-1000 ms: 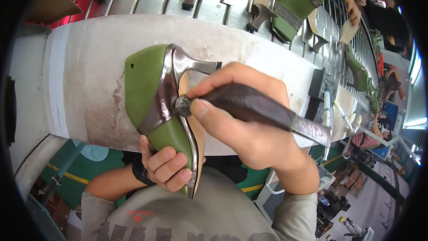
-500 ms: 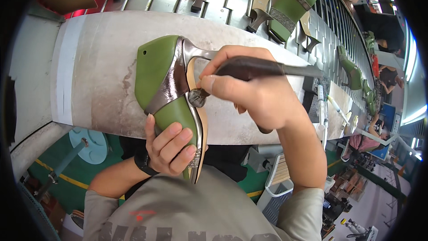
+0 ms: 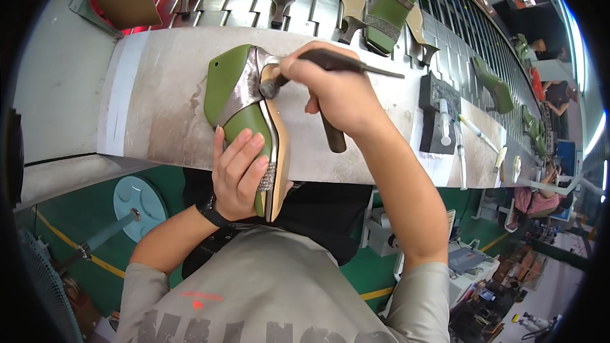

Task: The person aligns and presses shoe soles onto shoe lasts by hand, taps around the edges using a hammer, and dispenses adhesive from a syringe. They place completed shoes onto the conveyor belt and retrieve new soles and shoe lasts to repeat the process.

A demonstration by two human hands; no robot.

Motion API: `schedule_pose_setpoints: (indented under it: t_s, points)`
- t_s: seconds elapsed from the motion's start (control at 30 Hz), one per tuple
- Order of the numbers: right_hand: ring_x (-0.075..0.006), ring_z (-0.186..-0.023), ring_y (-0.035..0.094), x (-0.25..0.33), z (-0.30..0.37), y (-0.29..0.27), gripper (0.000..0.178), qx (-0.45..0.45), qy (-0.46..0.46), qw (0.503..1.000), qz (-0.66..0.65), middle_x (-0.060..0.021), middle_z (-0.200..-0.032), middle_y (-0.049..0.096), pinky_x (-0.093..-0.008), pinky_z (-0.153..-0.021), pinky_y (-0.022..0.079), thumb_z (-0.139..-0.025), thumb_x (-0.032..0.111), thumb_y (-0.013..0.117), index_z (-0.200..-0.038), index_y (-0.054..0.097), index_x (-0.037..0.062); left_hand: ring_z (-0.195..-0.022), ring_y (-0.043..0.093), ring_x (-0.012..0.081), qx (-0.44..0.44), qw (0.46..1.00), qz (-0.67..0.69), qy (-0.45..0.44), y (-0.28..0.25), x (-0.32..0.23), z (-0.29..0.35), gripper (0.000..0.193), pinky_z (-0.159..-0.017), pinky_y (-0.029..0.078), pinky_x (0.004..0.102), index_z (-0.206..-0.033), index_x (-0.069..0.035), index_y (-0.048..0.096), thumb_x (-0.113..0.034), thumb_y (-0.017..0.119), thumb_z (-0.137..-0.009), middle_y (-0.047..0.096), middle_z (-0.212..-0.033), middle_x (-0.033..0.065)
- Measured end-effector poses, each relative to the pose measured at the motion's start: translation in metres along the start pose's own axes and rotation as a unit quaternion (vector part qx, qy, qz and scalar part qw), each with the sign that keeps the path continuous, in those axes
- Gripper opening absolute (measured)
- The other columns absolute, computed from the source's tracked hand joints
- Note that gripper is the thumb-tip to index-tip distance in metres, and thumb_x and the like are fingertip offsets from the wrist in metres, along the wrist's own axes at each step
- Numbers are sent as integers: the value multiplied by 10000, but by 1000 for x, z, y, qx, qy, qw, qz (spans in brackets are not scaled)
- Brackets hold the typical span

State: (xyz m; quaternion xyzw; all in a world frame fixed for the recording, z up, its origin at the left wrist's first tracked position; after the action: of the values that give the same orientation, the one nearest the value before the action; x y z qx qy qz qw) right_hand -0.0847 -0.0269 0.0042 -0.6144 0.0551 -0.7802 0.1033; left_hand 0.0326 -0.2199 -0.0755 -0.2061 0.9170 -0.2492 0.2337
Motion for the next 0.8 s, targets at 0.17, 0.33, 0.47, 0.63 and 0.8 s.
schedule_pose_setpoints:
  t_s: [0.17, 0.33, 0.47, 0.63, 0.8]
  points:
    - [-321, -894, 743, 6, 46, -18, 329, -99, -277, 830, 473, -162, -1120, 770, -426, -809, 596, -872, 66, 767, -1196, 716, 33, -1461, 505, 485, -4, 999, 45, -10, -20, 0, -6, 993, -1257, 282, 672, -1637, 8, 287, -404, 840, -922, 429, -1614, 312]
    - [-352, -1162, 729, -18, 89, -22, 491, -69, -184, 954, 226, -229, -1332, 713, -418, -1002, 581, -941, 61, 736, -1407, 607, -24, -1381, 604, 431, -105, 777, 461, -416, -63, 43, 25, 696, -1128, 523, 542, -1592, 31, 418, -342, 679, -1066, 571, -1534, 251]
    - [-379, -986, 787, -56, 81, 13, 693, -14, 64, 937, -342, -286, -1273, 715, -419, -844, 658, -1115, 510, 479, -1515, 470, -56, -1363, 630, 335, -96, 605, 687, -390, -75, 91, -6, 636, -1084, 594, 530, -1600, -55, 415, -479, 491, -1132, 573, -1550, 171]
    - [-404, -1001, 776, -35, 52, 52, 722, 232, 16, 804, -548, -276, -1286, 705, -475, -852, 659, -1093, 562, 405, -1498, 490, -29, -1338, 651, 343, -64, 563, 739, -365, -72, 125, -30, 643, -1058, 586, 520, -1613, -70, 397, -502, 466, -1141, 590, -1533, 165]
    - [-306, -1015, 754, 16, -30, 55, 442, -44, -85, 885, -456, -189, -1203, 734, -444, -877, 631, -1044, 238, 568, -1398, 565, -27, -1283, 678, 323, 52, 793, 395, -460, -47, 124, -64, 533, -1084, 542, 468, -1498, 18, 520, -306, 623, -1089, 629, -1478, 188]
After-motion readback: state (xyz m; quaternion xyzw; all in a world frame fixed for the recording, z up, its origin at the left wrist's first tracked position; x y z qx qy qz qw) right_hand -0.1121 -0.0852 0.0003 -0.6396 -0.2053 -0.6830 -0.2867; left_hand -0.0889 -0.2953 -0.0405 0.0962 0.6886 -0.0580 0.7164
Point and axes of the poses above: each hand's wrist, its own z-axis away from the middle knuckle, its own y-axis out of the palm, x = y × z, the point moved 5 cm from there along -z, towards the middle knuckle
